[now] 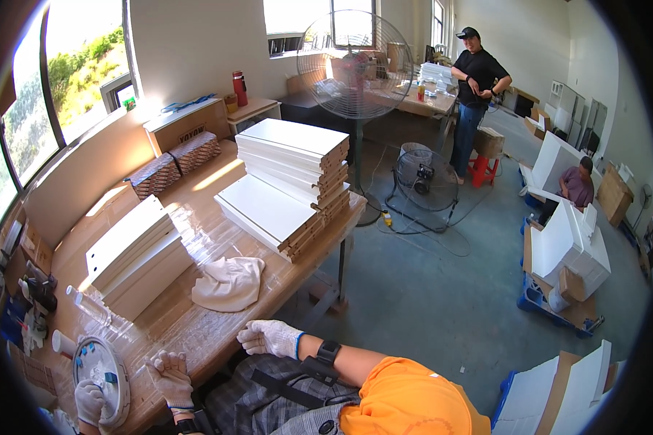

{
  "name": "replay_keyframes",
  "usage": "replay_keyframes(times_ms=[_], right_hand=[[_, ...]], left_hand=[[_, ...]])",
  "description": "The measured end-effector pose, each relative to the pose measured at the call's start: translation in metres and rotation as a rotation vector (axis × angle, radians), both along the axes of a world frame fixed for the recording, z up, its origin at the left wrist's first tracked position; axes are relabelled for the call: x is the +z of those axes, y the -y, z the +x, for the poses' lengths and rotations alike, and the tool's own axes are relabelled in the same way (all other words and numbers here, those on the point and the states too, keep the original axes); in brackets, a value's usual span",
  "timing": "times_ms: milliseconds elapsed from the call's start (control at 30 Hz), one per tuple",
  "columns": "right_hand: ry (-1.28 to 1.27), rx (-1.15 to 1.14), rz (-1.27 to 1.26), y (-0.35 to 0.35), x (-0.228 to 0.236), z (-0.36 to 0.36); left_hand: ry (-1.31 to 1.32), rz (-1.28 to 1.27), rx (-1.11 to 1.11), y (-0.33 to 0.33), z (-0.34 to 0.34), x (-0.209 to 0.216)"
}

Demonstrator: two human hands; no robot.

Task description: Cleaning and touching up individual white wood panels using a cloth and small blocks.

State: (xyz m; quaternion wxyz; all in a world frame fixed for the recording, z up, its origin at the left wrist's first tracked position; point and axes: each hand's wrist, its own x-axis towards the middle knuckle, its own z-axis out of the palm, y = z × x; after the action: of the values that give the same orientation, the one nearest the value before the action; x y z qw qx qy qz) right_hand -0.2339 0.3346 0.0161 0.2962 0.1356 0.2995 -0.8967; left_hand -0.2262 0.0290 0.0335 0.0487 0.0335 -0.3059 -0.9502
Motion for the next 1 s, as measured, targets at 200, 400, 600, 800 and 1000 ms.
replay_keyframes(times_ms=[200, 400, 600, 800, 1000], right_hand=[[-0.089, 0.061, 0.025, 0.018, -0.002, -0.012], [-0.332, 0.093, 0.109, 0.050, 0.055, -0.025], [-0.665, 0.019, 0.445, 0.072, 0.004, -0.077], [-1.434, 0.257, 0.940, 0.066, 0.014, -0.092], [-0.453, 0.235, 0.531, 0.085, 0.054, -0.068]], left_hand=[[0.006, 0.079, -0.033, 0.016, 0.000, -0.002], [0.043, 0.195, -0.146, 0.024, 0.004, -0.014], [0.018, 0.228, -0.272, 0.010, -0.001, -0.003], [0.034, 0.185, -0.249, 0.014, 0.010, 0.005], [0.019, 0.178, -0.266, 0.010, 0.003, 0.000]])
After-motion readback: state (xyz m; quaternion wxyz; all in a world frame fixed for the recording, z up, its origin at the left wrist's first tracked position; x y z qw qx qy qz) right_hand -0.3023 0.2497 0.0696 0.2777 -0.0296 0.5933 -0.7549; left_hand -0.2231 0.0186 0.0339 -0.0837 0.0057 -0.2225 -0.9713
